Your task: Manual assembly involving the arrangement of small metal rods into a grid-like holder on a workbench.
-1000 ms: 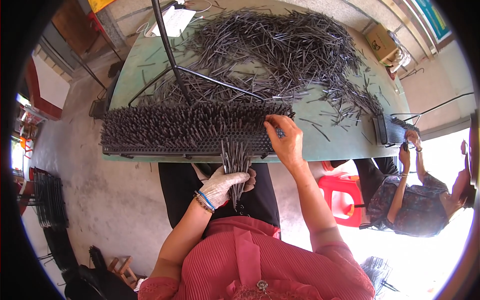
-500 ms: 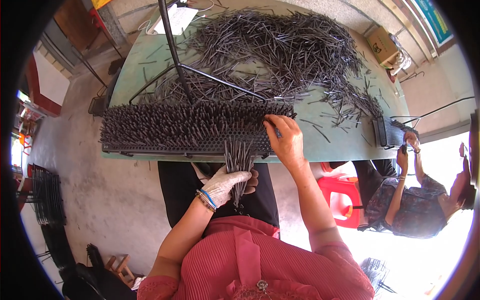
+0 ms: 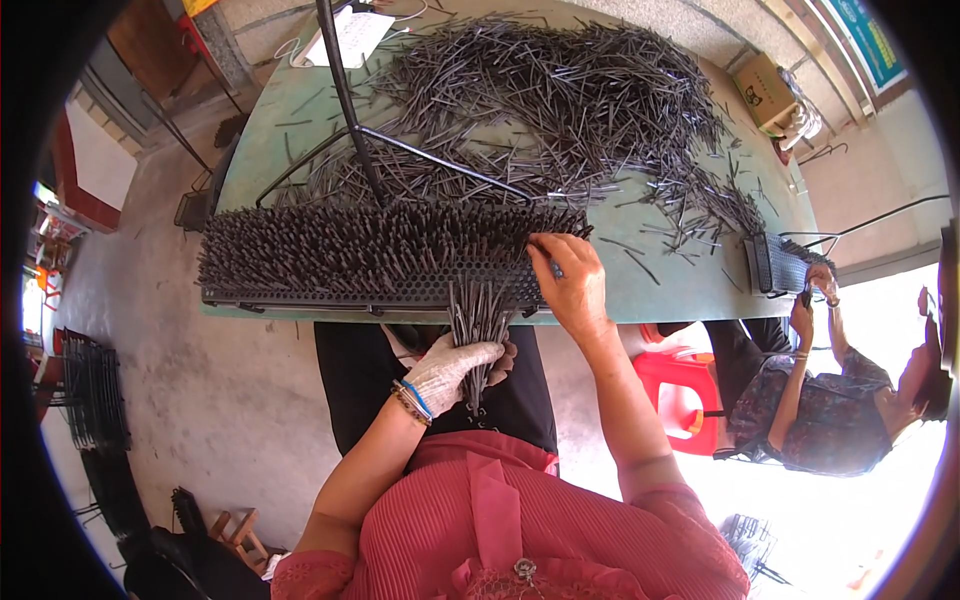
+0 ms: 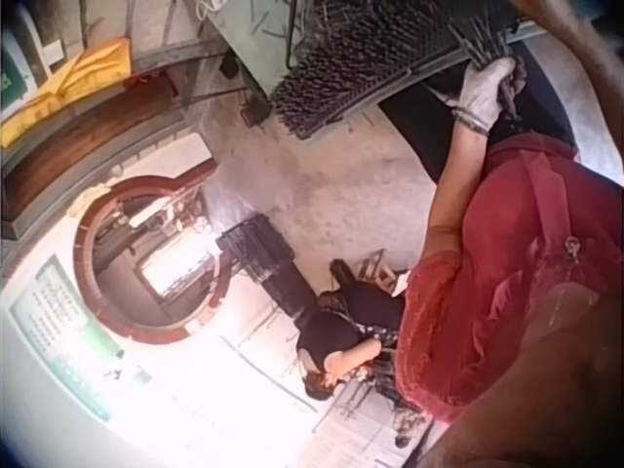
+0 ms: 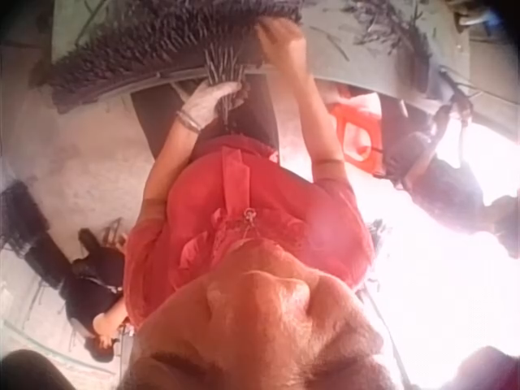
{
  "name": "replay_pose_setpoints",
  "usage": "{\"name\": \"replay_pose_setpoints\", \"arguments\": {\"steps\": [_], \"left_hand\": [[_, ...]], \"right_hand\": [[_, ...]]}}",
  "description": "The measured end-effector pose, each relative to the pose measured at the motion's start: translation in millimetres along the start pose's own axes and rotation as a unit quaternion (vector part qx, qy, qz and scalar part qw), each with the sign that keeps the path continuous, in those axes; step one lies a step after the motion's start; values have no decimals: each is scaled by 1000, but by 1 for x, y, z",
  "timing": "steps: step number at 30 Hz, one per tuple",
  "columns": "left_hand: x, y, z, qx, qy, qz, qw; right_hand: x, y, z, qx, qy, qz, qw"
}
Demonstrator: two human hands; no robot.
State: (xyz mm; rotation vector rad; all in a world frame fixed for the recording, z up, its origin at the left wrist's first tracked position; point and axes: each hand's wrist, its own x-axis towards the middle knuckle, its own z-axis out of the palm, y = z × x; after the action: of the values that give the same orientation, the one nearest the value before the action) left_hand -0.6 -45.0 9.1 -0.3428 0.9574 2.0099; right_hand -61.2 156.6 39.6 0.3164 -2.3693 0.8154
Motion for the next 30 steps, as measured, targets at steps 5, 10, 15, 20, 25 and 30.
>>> {"name": "replay_pose_setpoints", "arguments": {"steps": [5, 10, 15, 20, 25, 30], "left_hand": [[1, 1, 4, 7, 4, 8, 1000], [-3, 4, 8, -13, 3, -1, 1000], [0, 1, 10, -43, 25, 14, 999], [-2, 5, 13, -2, 6, 22, 1000], [1, 1, 9, -29, 28, 34, 999], [3, -1, 6, -17, 34, 30, 999]], "right_hand": [[-4, 7, -2, 24, 25, 42, 999], [-4, 2, -6, 106, 34, 131, 985], [-10, 10, -1, 95, 26, 110, 989], [-7, 9, -4, 53, 17, 72, 996], [-8, 12, -1, 8, -18, -3, 1000], [-6, 7, -1, -45, -30, -24, 998]]}}
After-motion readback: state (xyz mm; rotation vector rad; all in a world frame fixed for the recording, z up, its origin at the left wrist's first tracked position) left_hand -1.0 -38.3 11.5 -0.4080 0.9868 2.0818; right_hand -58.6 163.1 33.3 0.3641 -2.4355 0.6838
